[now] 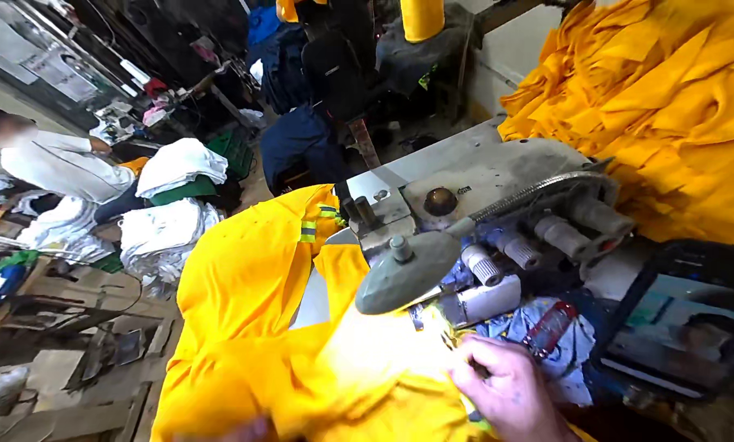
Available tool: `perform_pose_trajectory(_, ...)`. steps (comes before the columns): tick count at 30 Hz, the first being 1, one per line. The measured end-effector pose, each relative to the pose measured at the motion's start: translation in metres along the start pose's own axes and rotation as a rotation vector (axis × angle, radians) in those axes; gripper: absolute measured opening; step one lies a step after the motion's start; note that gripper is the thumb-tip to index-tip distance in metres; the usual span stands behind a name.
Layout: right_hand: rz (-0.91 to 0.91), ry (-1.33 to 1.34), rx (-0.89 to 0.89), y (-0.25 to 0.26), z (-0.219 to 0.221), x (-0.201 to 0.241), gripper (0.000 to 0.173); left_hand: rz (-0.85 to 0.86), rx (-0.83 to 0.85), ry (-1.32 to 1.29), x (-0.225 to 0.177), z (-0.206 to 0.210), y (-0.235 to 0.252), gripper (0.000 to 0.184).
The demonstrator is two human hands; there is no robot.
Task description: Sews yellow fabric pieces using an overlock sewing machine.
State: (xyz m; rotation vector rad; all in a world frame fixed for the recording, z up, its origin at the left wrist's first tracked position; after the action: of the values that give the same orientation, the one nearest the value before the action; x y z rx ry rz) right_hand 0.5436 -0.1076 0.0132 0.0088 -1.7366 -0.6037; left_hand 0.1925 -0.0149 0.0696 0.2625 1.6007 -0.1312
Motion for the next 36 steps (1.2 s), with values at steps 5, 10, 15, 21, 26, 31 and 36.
perform_pose_trajectory(5,0.155,0.008,-0.017,-0.012,-0.001,0.008,0.022,-0.159,0.273,0.449,-0.017,0.021,0.057,0.042)
perform_pose_trajectory(10,0.235,-0.197,-0.111,-0.036,0.013,0.011,0.068,-0.105,0.094,0.342,0.055,0.107,-0.047,0.012)
perform_pose_trajectory(15,0.286,-0.068,-0.088,-0.030,0.008,0.007,0.022,0.082,-0.026,0.092,0.004,0.065,-0.058,0.010)
perform_pose_trajectory(21,0.306,0.251,-0.045,-0.041,0.008,-0.009,0.020,-0.370,-0.052,-0.589,0.040,0.086,-0.079,0.037)
perform_pose_trajectory(26,0.486,0.375,0.271,-0.046,0.005,0.004,0.027,-0.319,0.083,-0.583,0.039,0.099,-0.098,0.019)
perform_pose_trajectory(31,0.424,0.274,0.537,-0.076,0.000,-0.002,0.023,-0.179,-0.079,-0.160,0.026,0.070,-0.080,0.015)
perform_pose_trajectory(36,0.179,0.064,0.224,-0.129,-0.005,-0.023,0.032,-0.256,0.049,-0.141,0.043,0.077,-0.097,0.015)
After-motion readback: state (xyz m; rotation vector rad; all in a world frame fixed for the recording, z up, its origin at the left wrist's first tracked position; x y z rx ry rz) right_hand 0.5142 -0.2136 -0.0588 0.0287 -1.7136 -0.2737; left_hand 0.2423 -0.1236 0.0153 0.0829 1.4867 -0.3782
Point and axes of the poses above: each hand's wrist, its own y-axis towards the middle knuckle, its own z-axis out of the palm, x = y × z, the point moved 5 cm from there along y, towards the middle knuckle, and after that the axes turned 2 degrees about x, right-handed, at the moved point
